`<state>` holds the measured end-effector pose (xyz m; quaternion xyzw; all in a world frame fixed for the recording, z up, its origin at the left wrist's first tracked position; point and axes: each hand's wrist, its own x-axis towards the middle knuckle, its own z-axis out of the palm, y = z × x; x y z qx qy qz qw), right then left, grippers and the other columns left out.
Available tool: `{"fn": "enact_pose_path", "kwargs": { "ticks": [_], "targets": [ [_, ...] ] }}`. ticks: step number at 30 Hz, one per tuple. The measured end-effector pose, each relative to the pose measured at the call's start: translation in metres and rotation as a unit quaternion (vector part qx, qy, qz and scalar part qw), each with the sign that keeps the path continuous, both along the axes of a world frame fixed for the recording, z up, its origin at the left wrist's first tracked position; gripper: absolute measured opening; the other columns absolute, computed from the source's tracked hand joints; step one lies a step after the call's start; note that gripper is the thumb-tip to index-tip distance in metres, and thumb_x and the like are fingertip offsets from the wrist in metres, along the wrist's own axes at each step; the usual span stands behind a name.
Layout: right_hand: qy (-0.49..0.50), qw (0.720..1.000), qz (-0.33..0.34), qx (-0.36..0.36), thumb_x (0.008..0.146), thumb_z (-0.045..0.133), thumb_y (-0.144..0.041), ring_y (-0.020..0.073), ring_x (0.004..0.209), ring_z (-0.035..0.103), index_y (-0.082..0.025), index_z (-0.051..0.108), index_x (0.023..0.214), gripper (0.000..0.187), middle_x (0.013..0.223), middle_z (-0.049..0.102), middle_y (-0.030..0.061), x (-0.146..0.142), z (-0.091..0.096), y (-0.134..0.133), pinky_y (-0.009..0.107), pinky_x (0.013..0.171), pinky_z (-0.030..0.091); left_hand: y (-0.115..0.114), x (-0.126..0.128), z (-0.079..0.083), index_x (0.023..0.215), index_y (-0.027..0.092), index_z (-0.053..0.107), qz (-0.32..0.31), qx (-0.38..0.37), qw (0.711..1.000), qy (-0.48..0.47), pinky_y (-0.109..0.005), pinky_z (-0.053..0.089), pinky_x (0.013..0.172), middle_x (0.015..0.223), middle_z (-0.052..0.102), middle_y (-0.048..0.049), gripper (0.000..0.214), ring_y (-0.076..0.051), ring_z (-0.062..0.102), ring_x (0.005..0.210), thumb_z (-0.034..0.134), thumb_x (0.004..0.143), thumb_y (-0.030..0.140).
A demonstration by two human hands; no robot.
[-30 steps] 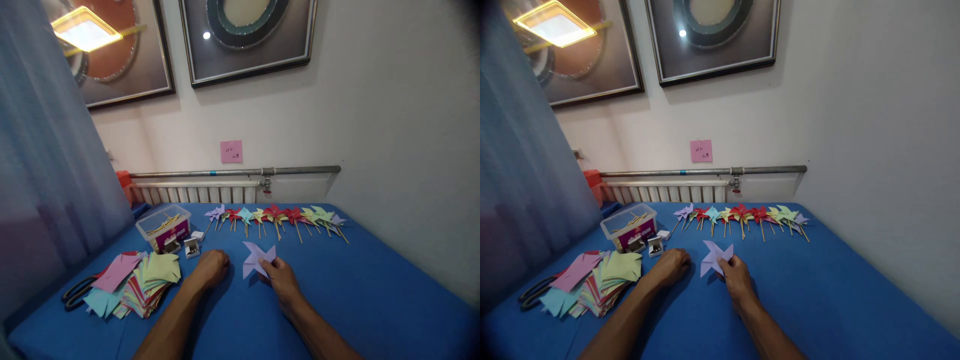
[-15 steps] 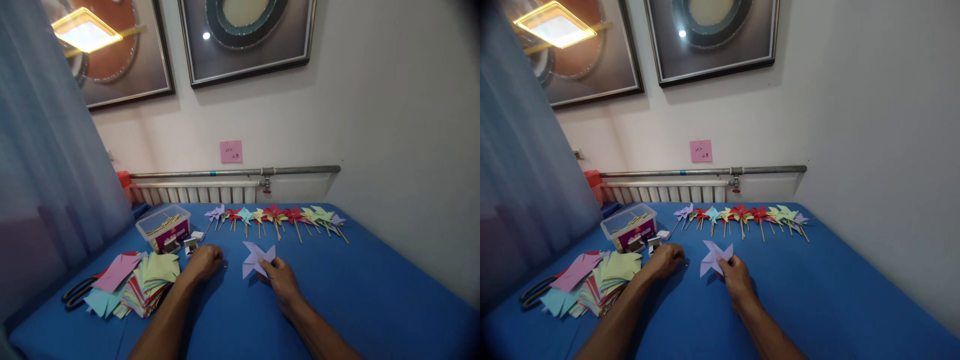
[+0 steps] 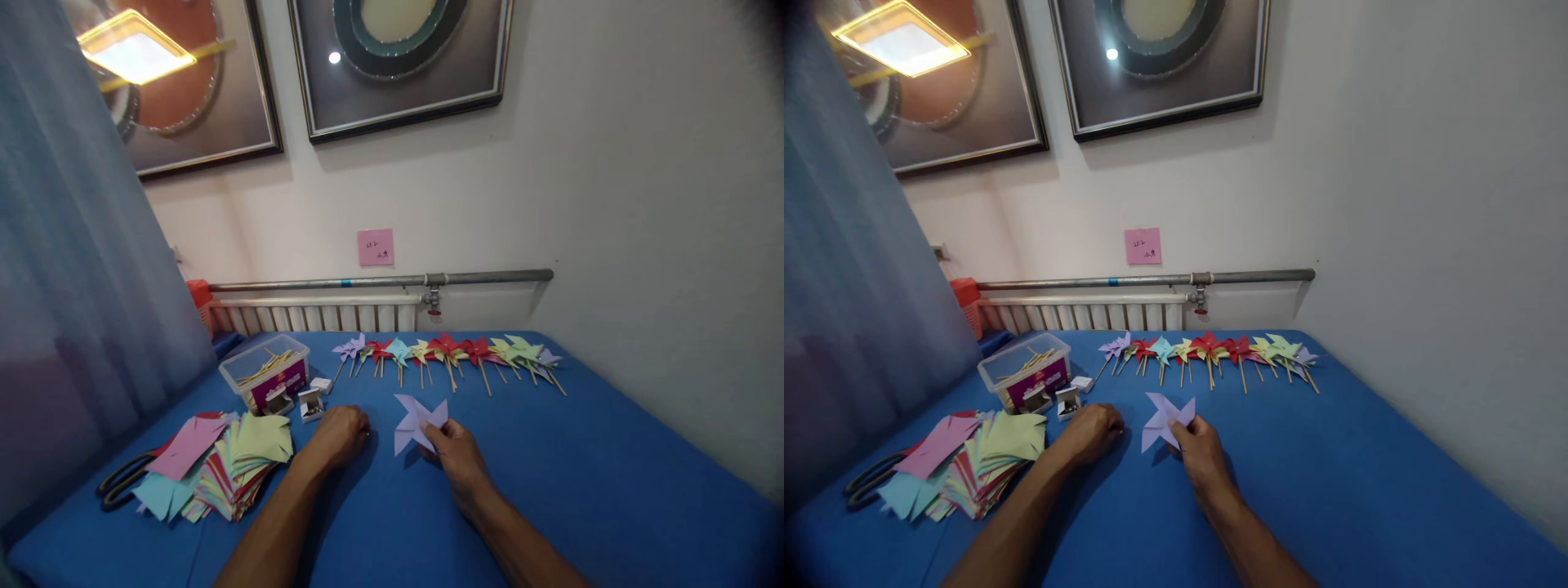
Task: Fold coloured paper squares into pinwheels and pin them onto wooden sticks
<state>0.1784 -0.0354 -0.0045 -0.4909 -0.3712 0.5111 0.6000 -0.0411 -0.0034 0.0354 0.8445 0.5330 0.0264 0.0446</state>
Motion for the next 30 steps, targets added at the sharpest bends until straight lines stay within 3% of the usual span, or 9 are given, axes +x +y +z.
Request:
{"fn": "enact_pose_path", "kwargs": {
  "ticks": [14,17,19,21,25,27,30],
  "targets": [
    [0.013,1.000,-0.001,-0.003,0.060,0.082,-0.042,0.0184,0.061,0.061,-0.020,0.074,0.075,0.028,0.068,0.070,0.0015,0.000,0.000,0.000,0.032,0.062,0.053,0.004,0.003,-0.014,0.094,0.018,0.073,0.023,0.052,0.998,0.008,-0.035,0.046,0.081,0.102,0.074,-0.0132,0.025,-0.027,0.068,0.096,0.049,0.089,0.018],
    [0.003,1.000,-0.001,0.001,0.061,0.082,-0.043,0.0177,0.059,0.059,-0.019,0.073,0.073,0.028,0.064,0.067,0.0010,0.001,-0.002,0.001,0.031,0.059,0.051,0.004,0.002,-0.014,0.091,0.018,0.072,0.032,0.057,0.997,-0.047,-0.035,0.044,0.081,0.100,0.074,-0.0129,0.022,-0.027,0.067,0.094,0.050,0.088,0.019],
    [-0.004,1.000,0.000,0.003,0.062,0.082,-0.044,0.0170,0.056,0.057,-0.019,0.072,0.072,0.028,0.062,0.066,0.0007,0.002,-0.004,0.002,0.031,0.057,0.050,0.004,0.004,-0.012,0.087,0.018,0.071,0.035,0.056,0.989,-0.134,-0.033,0.043,0.080,0.094,0.074,-0.0101,0.018,-0.024,0.066,0.090,0.053,0.086,0.019],
    [-0.003,1.000,0.000,0.003,0.062,0.083,-0.043,0.0169,0.056,0.057,-0.019,0.072,0.074,0.029,0.062,0.067,0.0008,0.002,-0.005,0.003,0.030,0.057,0.049,0.003,0.009,-0.011,0.083,0.018,0.068,0.041,0.024,0.963,-0.264,-0.030,0.041,0.073,0.084,0.070,-0.0054,0.015,-0.020,0.063,0.080,0.054,0.085,0.020],
    [0.024,1.000,-0.005,0.004,0.059,0.084,-0.042,0.0183,0.060,0.061,-0.020,0.074,0.078,0.031,0.068,0.070,0.0012,-0.001,-0.008,0.004,0.031,0.060,0.052,-0.004,0.028,-0.008,0.078,0.018,0.067,0.046,-0.056,0.862,-0.501,-0.026,0.040,0.063,0.070,0.059,0.0003,0.015,-0.015,0.053,0.066,0.059,0.084,0.030],
    [0.023,1.000,-0.009,0.003,0.059,0.085,-0.042,0.0193,0.062,0.063,-0.020,0.074,0.078,0.031,0.071,0.072,0.0019,-0.002,-0.008,0.004,0.032,0.061,0.053,-0.010,0.040,-0.009,0.074,0.018,0.067,0.024,-0.044,0.829,-0.558,-0.028,0.045,0.071,0.081,0.064,-0.0028,0.012,-0.017,0.058,0.076,0.063,0.079,0.028],
    [0.011,1.000,-0.012,0.008,0.060,0.084,-0.042,0.0202,0.061,0.064,-0.021,0.073,0.076,0.028,0.070,0.073,0.0022,-0.004,-0.009,0.005,0.032,0.061,0.053,-0.018,0.054,-0.013,0.071,0.018,0.070,0.011,-0.021,0.804,-0.594,-0.036,0.048,0.095,0.120,0.067,-0.0102,0.008,-0.023,0.064,0.105,0.068,0.075,0.024]
  ]
}}
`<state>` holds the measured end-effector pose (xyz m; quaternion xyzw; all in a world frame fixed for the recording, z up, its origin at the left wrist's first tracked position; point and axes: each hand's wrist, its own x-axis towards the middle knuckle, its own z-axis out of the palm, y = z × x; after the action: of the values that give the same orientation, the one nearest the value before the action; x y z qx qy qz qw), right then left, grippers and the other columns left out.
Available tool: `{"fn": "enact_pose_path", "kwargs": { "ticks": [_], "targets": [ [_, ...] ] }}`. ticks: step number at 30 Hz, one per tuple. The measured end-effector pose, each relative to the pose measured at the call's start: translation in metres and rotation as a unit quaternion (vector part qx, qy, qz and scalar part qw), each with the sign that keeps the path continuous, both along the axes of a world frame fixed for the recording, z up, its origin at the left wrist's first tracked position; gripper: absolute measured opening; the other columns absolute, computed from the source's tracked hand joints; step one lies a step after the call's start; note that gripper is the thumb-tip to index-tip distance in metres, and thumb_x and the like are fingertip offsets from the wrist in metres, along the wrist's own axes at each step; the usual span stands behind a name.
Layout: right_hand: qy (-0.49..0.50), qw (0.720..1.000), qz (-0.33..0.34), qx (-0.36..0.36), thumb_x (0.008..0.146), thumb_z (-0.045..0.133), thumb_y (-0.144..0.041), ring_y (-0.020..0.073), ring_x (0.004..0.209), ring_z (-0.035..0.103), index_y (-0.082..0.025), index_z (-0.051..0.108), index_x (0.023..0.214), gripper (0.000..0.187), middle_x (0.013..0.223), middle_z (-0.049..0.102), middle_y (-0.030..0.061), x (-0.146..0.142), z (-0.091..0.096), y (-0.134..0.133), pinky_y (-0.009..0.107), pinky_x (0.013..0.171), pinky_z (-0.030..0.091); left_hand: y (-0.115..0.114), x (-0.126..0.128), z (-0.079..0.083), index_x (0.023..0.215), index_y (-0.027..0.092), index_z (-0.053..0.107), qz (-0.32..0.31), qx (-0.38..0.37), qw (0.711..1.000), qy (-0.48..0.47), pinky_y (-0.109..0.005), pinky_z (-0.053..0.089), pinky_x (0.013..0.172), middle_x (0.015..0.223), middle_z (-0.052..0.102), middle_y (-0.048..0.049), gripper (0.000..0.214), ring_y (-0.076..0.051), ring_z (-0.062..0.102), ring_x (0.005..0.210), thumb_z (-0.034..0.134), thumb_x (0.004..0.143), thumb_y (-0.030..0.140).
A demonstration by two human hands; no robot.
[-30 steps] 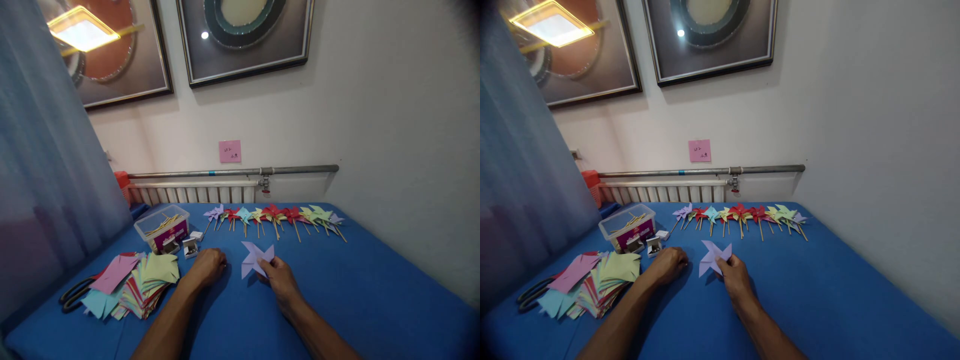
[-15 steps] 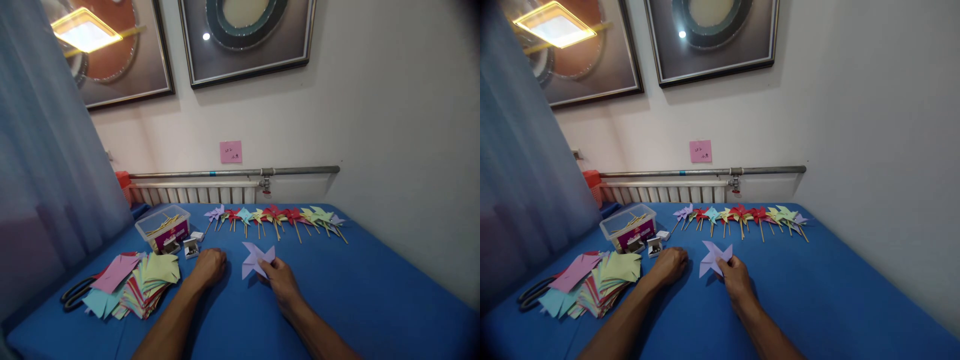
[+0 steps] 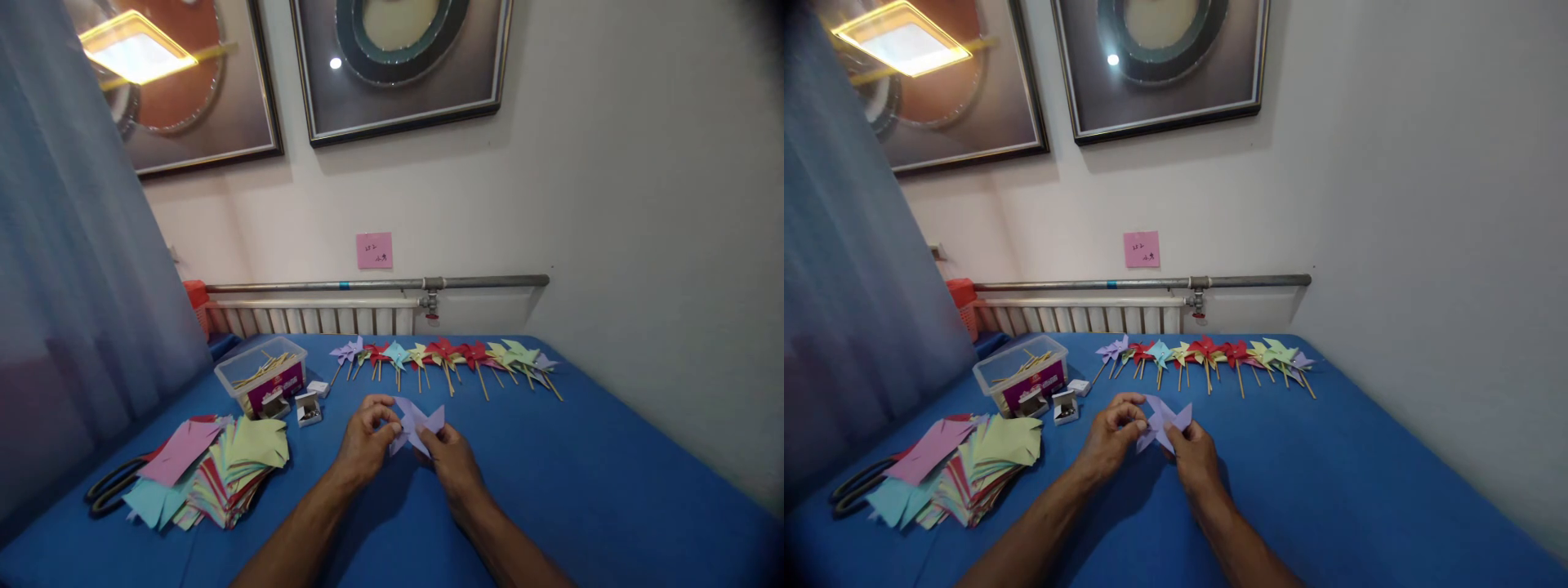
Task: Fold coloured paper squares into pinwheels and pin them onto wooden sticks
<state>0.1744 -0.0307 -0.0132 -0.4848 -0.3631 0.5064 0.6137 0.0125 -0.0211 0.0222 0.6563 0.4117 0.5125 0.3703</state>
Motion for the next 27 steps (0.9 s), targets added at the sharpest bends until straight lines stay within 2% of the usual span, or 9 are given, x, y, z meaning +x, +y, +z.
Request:
{"fn": "enact_pose_path", "kwargs": {
  "ticks": [2,5,12,16,22,27],
  "targets": [
    [-0.002,1.000,0.001,0.004,0.061,0.083,-0.044,0.0208,0.061,0.064,-0.022,0.073,0.075,0.028,0.068,0.072,0.0020,-0.001,0.000,-0.001,0.032,0.061,0.053,-0.003,0.005,-0.003,0.072,0.018,0.072,0.009,-0.009,1.000,-0.012,-0.042,0.045,0.107,0.141,0.059,-0.0122,0.006,-0.029,0.061,0.121,0.070,0.074,0.023],
    [-0.001,1.000,0.010,0.004,0.062,0.083,-0.045,0.0225,0.068,0.067,-0.021,0.074,0.079,0.030,0.073,0.074,0.0034,-0.002,0.002,-0.003,0.033,0.065,0.055,-0.005,0.007,-0.007,0.075,0.018,0.073,-0.001,-0.022,1.000,-0.012,-0.048,0.042,0.113,0.154,0.051,-0.0128,0.005,-0.032,0.057,0.132,0.070,0.077,0.022],
    [0.009,0.998,0.056,0.000,0.062,0.085,-0.048,0.0225,0.074,0.067,-0.022,0.076,0.084,0.036,0.079,0.075,0.0029,-0.010,0.009,-0.011,0.031,0.068,0.054,-0.008,0.003,-0.004,0.079,0.019,0.071,-0.026,0.030,0.995,0.094,-0.045,0.036,0.119,0.159,0.047,-0.0103,0.008,-0.030,0.048,0.142,0.064,0.082,0.016],
    [0.017,0.998,0.067,0.008,0.062,0.085,-0.048,0.0197,0.068,0.064,-0.021,0.076,0.082,0.035,0.074,0.073,0.0022,-0.011,0.008,-0.010,0.029,0.063,0.051,-0.008,-0.001,-0.002,0.081,0.020,0.070,-0.033,0.045,0.992,0.114,-0.045,0.035,0.119,0.160,0.045,-0.0103,0.010,-0.029,0.045,0.145,0.062,0.084,0.015],
    [0.053,0.995,0.086,-0.003,0.063,0.087,-0.046,0.0184,0.065,0.062,-0.021,0.077,0.084,0.034,0.072,0.072,0.0017,-0.011,0.011,-0.015,0.029,0.062,0.050,-0.008,-0.002,0.002,0.082,0.020,0.071,-0.034,0.044,0.991,0.125,-0.044,0.040,0.116,0.157,0.048,-0.0100,0.011,-0.028,0.049,0.141,0.061,0.084,0.016],
    [0.070,0.993,0.096,-0.010,0.062,0.087,-0.045,0.0175,0.064,0.061,-0.020,0.075,0.081,0.034,0.070,0.070,0.0008,-0.013,0.015,-0.018,0.029,0.063,0.050,-0.009,0.000,0.002,0.078,0.019,0.067,-0.022,0.040,0.988,0.148,-0.038,0.046,0.106,0.146,0.058,-0.0101,0.012,-0.025,0.059,0.129,0.058,0.085,0.015]
  ]
}}
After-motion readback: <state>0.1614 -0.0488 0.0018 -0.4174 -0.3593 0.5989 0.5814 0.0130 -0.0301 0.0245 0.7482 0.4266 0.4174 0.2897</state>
